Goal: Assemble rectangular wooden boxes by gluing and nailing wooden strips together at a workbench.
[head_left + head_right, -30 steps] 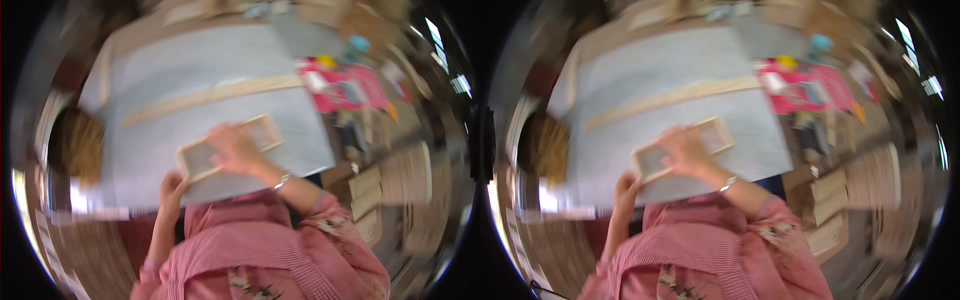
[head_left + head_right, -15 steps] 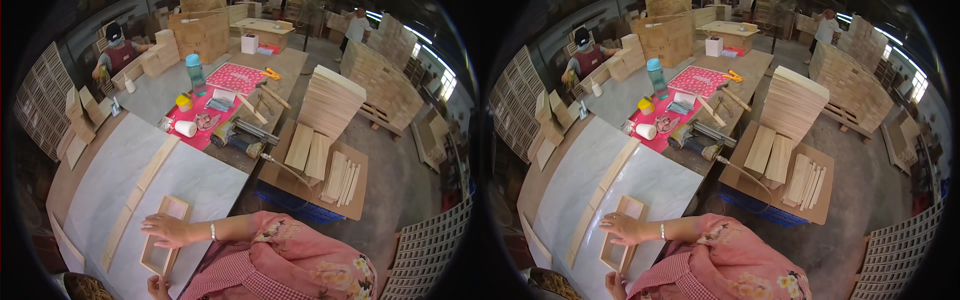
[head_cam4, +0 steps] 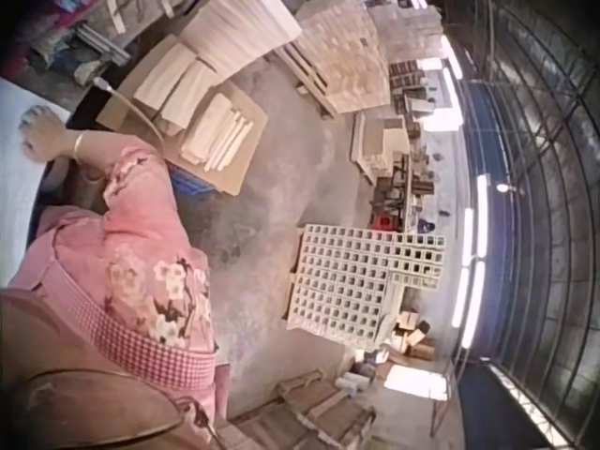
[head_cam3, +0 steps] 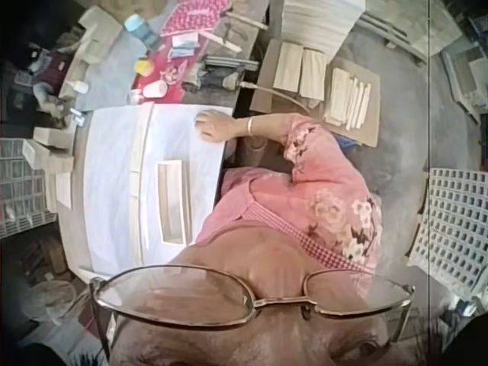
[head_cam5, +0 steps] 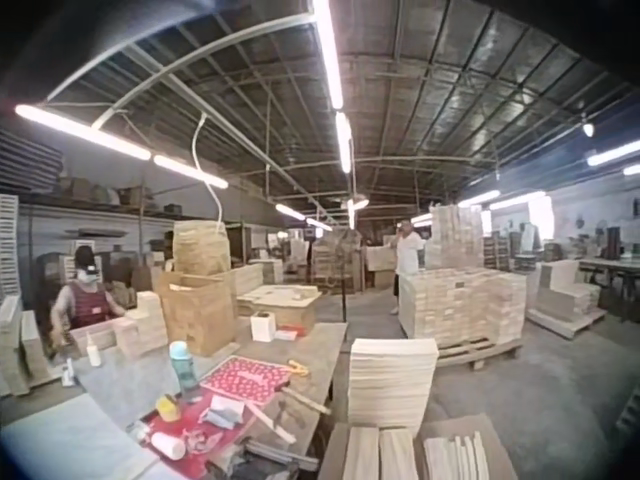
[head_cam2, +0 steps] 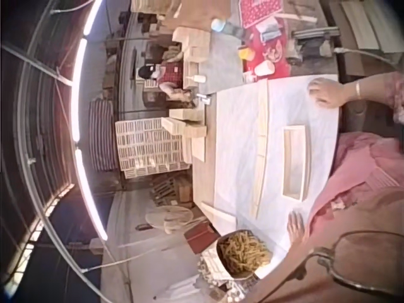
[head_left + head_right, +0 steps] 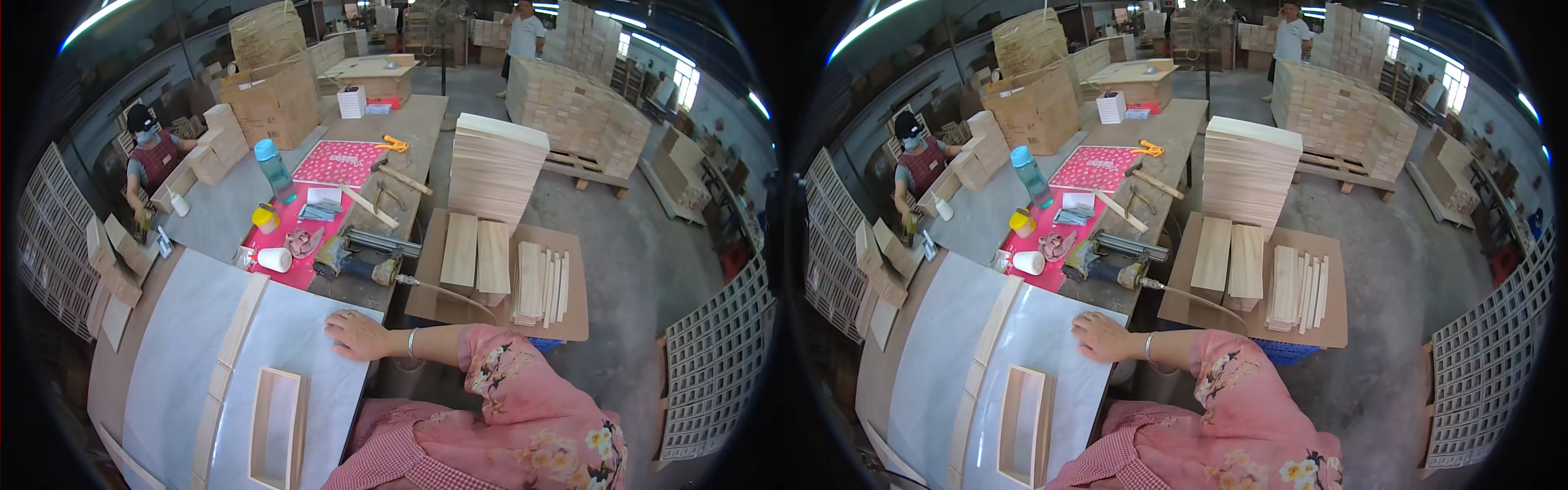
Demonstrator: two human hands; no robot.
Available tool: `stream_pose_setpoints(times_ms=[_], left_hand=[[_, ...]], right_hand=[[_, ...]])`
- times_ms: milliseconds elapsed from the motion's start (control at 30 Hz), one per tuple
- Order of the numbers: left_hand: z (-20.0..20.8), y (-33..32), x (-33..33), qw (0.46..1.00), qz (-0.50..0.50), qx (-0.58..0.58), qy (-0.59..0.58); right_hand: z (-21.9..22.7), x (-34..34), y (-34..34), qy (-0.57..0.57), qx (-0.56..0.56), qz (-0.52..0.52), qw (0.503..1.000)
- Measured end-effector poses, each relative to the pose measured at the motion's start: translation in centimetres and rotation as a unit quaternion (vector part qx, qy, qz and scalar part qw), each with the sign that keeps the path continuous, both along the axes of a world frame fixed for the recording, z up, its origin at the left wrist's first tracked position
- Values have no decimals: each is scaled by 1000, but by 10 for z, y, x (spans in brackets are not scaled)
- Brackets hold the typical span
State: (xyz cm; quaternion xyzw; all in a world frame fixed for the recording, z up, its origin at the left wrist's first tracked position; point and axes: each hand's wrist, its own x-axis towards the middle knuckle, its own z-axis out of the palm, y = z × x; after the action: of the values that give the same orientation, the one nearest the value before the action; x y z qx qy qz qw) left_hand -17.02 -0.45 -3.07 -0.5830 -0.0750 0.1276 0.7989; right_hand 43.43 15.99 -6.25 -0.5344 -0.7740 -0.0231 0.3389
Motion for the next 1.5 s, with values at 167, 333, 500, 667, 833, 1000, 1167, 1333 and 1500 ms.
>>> stream_pose_setpoints(times_ms=[167,333,500,667,833,1000,1167,1333,1500], left_hand=[[40,-45,46,694,401,-559,-213],[10,-9,20,992,76,-69,-77],[-11,-9,-11,999,-4,-40,-36],[-16,-41,-1,687,280,-583,-331],[-5,-36,9,645,191,-616,-411],[32,-33,41,612,440,-596,-278],[-24,17,-9,981,-106,-62,-149],[-20,11,-3,970,-133,-93,-180],[41,-38,34,638,284,-616,-365]], right_hand=[[15,1,-7,-30,4,4,1000],[12,2,-9,-33,36,-3,999],[11,-6,-14,-13,6,6,1000],[14,-1,-10,-17,-12,4,1000],[17,0,-4,-30,0,1,1000],[13,-6,-2,-33,23,7,999],[12,-7,-7,-32,-1,3,999],[14,-6,-5,-41,-35,7,999],[11,-8,-11,-29,-10,0,1000]])
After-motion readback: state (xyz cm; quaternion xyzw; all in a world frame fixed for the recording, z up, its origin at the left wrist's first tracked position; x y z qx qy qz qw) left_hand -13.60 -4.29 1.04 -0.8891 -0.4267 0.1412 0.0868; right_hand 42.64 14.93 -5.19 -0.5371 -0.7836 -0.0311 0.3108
